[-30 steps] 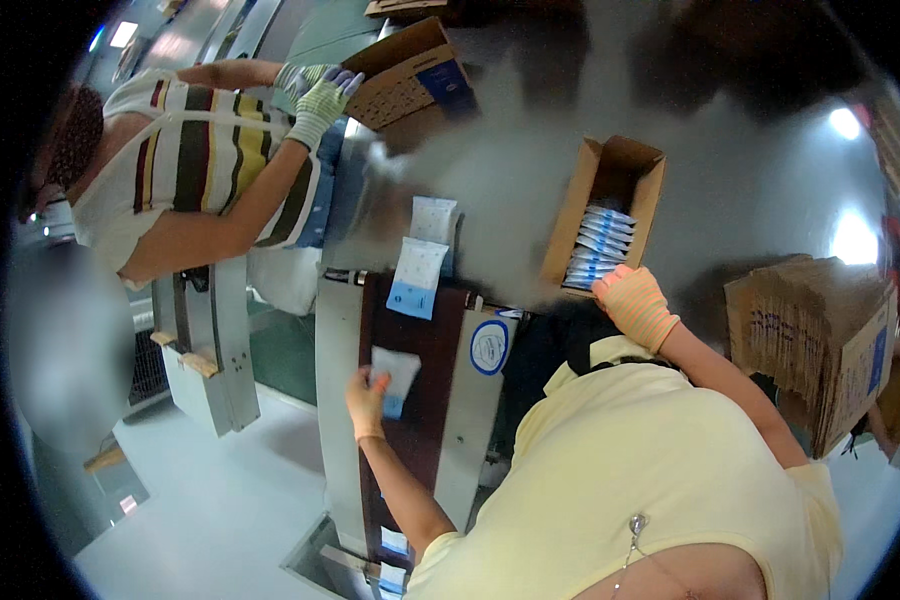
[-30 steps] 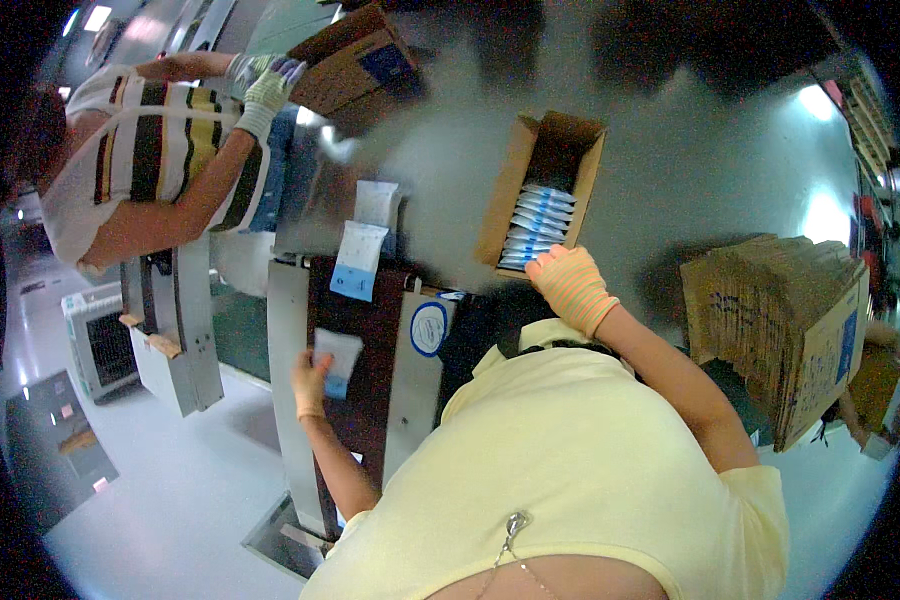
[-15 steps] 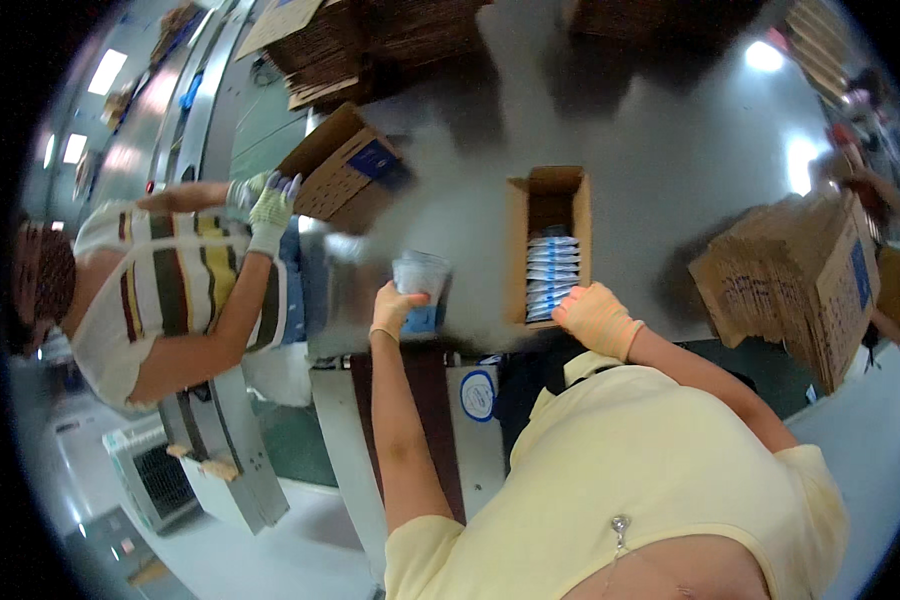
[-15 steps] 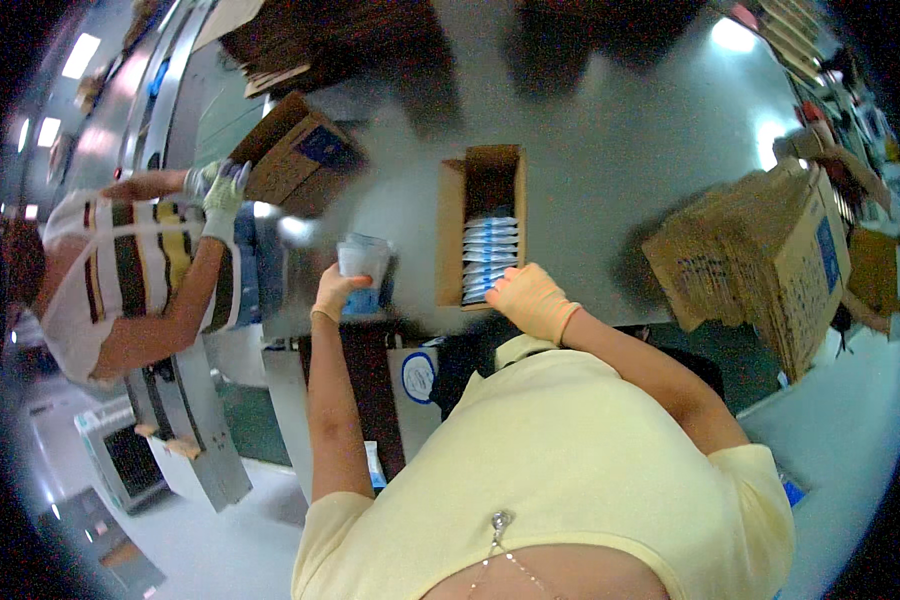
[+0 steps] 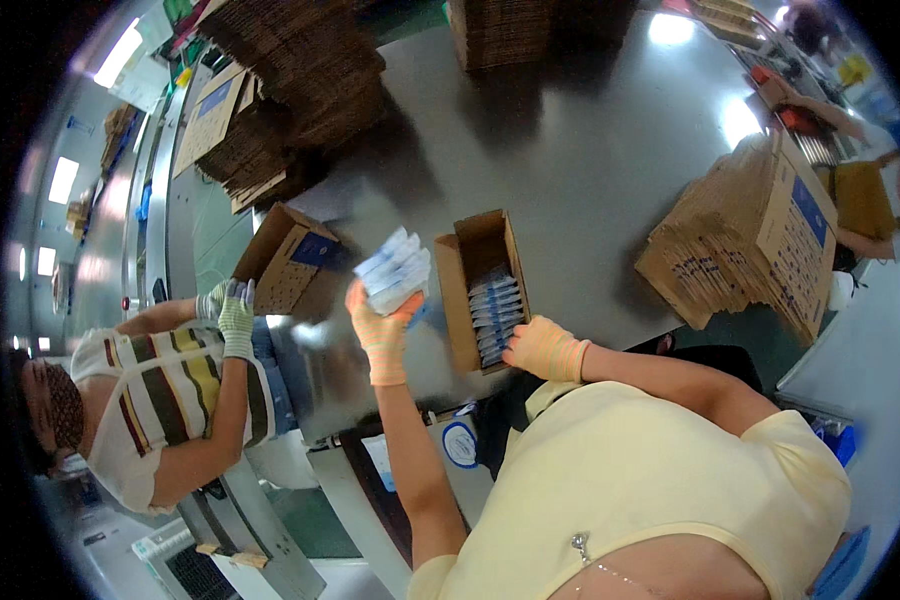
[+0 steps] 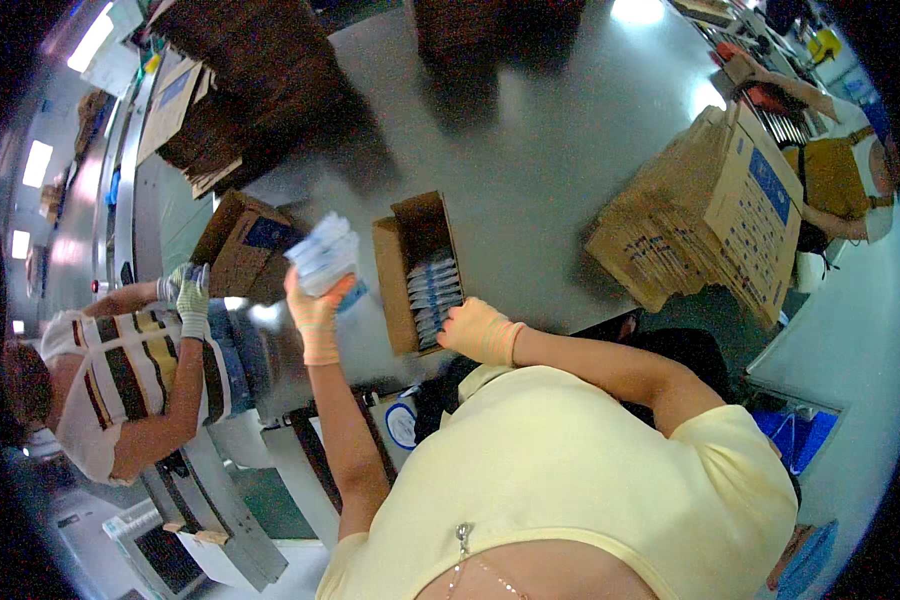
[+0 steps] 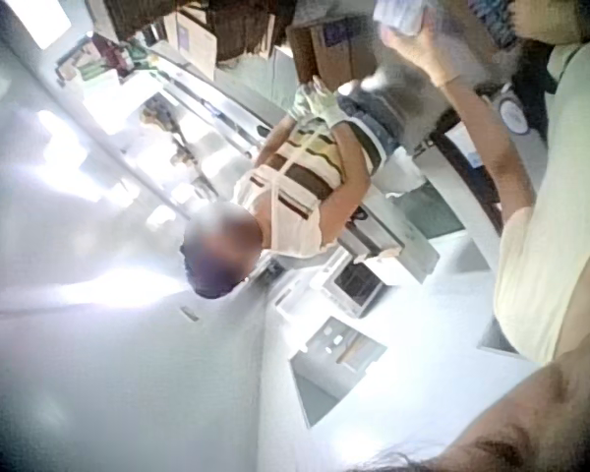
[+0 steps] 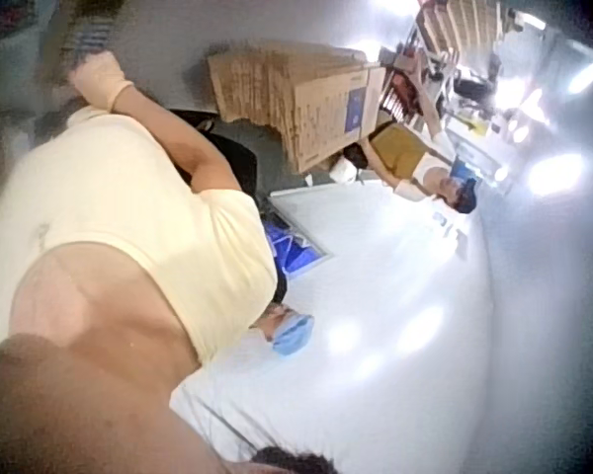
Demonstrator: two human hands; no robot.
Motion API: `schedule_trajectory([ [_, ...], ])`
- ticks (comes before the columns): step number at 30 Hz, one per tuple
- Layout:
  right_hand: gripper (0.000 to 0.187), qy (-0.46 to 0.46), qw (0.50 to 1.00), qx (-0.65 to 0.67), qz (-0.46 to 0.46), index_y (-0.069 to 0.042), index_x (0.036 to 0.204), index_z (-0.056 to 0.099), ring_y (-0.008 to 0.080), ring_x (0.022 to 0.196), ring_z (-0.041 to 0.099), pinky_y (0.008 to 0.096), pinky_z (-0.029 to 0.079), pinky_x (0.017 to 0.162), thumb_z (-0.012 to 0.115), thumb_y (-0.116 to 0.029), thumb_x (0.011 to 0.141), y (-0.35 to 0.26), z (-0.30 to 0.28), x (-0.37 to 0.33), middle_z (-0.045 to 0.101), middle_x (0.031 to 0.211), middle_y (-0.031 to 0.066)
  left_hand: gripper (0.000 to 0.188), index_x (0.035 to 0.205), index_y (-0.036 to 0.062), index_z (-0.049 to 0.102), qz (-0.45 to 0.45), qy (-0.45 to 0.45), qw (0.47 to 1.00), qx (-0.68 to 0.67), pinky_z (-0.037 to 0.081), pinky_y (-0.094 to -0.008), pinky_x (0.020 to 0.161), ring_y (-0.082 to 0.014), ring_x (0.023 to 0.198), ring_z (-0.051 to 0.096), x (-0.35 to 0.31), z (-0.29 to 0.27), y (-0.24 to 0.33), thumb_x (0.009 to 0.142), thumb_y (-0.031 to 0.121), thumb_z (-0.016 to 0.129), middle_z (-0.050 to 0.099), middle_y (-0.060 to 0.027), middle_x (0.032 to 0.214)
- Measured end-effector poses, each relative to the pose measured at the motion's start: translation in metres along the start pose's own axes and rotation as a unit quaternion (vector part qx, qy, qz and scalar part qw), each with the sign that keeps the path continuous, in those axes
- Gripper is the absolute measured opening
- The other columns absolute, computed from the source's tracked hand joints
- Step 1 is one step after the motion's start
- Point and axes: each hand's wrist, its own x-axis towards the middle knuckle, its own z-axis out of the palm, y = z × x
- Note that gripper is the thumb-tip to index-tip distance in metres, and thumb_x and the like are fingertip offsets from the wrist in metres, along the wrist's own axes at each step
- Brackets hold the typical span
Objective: The person places stacks of small blue and white packets into cardboard boxes on a metal table. They repeatedly pick up packets from a conveyor belt or table surface and arrange them inside the boxes, then close the flaps of the boxes.
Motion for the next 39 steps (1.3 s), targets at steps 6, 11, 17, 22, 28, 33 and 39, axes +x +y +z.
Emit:
schedule_trajectory([
  [6,0.015,-0.013,1.0,-0.017,-0.008,-0.014,0.094,0.064,0.0206,0.092,0.062,0.0354,0.051,0.071,0.061,-0.015,0.079,-0.003,0.001,0.003,0.065,0.088,0.001,0.064,0.128,0.0098,0.046,-0.106,-0.133,0.953,-0.251,0.043,-0.0557,0.092,-0.0349,0.118,0.046,0.024,0.039,-0.064,0.075,0.025,0.077,0.044,-0.0129,0.131],
  [11,0.006,0.046,0.999,-0.003,0.004,-0.016,0.084,0.062,0.0187,0.086,0.06,0.0346,0.049,0.067,0.059,-0.017,0.079,0.004,0.006,-0.003,0.061,0.081,-0.001,0.093,0.135,0.03,0.042,-0.036,-0.101,0.834,0.541,0.015,-0.0655,0.104,-0.0382,0.14,0.012,0.011,0.095,-0.031,0.055,0.027,0.089,0.025,-0.0141,0.15],
  [17,0.011,0.023,0.999,0.029,0.023,-0.01,0.088,0.064,0.0244,0.081,0.066,0.0386,0.053,0.065,0.061,-0.012,0.078,0.002,0.007,0.003,0.067,0.081,0.0068,0.071,0.128,0.0143,0.051,0.16,0.038,0.878,0.45,0.029,-0.0519,0.106,-0.039,0.131,0.032,-0.004,0.092,-0.004,0.065,0.017,0.082,0.038,-0.0175,0.14],
  [22,0.011,0.128,0.978,0.105,0.125,-0.004,0.08,0.064,0.0299,0.069,0.068,0.0419,0.054,0.056,0.057,-0.013,0.079,0.025,0.013,0.021,0.067,0.072,0.0148,0.042,0.118,0.0034,0.056,0.144,0.102,0.909,0.378,0.036,-0.0439,0.104,-0.0356,0.125,0.041,-0.034,0.068,0.0,0.078,0.004,0.068,0.041,-0.0191,0.135],
  [28,0.016,0.188,0.891,0.093,0.403,-0.007,0.08,0.063,0.03,0.064,0.065,0.0432,0.05,0.055,0.058,-0.022,0.078,0.154,0.002,-0.015,0.064,0.066,0.0128,0.034,0.115,0.0011,0.058,0.067,0.12,0.908,0.395,0.037,-0.0432,0.101,-0.0336,0.12,0.044,-0.101,-0.012,-0.01,0.082,0.007,0.063,0.046,-0.0189,0.13],
  [33,0.031,0.229,0.651,-0.08,0.719,-0.004,0.106,0.052,0.0246,0.091,0.056,0.0353,0.048,0.072,0.06,-0.015,0.078,0.251,-0.026,-0.087,0.055,0.097,0.0111,0.032,0.113,-0.0039,0.058,0.015,0.088,0.9,0.428,0.038,-0.0418,0.099,-0.0312,0.117,0.047,-0.114,-0.026,-0.022,0.083,0.009,0.059,0.049,-0.0174,0.125],
  [39,0.035,0.441,0.733,-0.078,0.513,-0.007,0.107,0.054,0.0276,0.092,0.059,0.0416,0.049,0.075,0.062,-0.027,0.079,0.142,-0.117,-0.129,0.06,0.1,0.0102,0.031,0.115,-0.0002,0.058,0.105,-0.066,0.942,0.312,0.039,-0.0413,0.098,-0.0314,0.116,0.048,-0.067,0.075,-0.015,0.086,0.012,0.058,0.049,-0.0171,0.124],
])
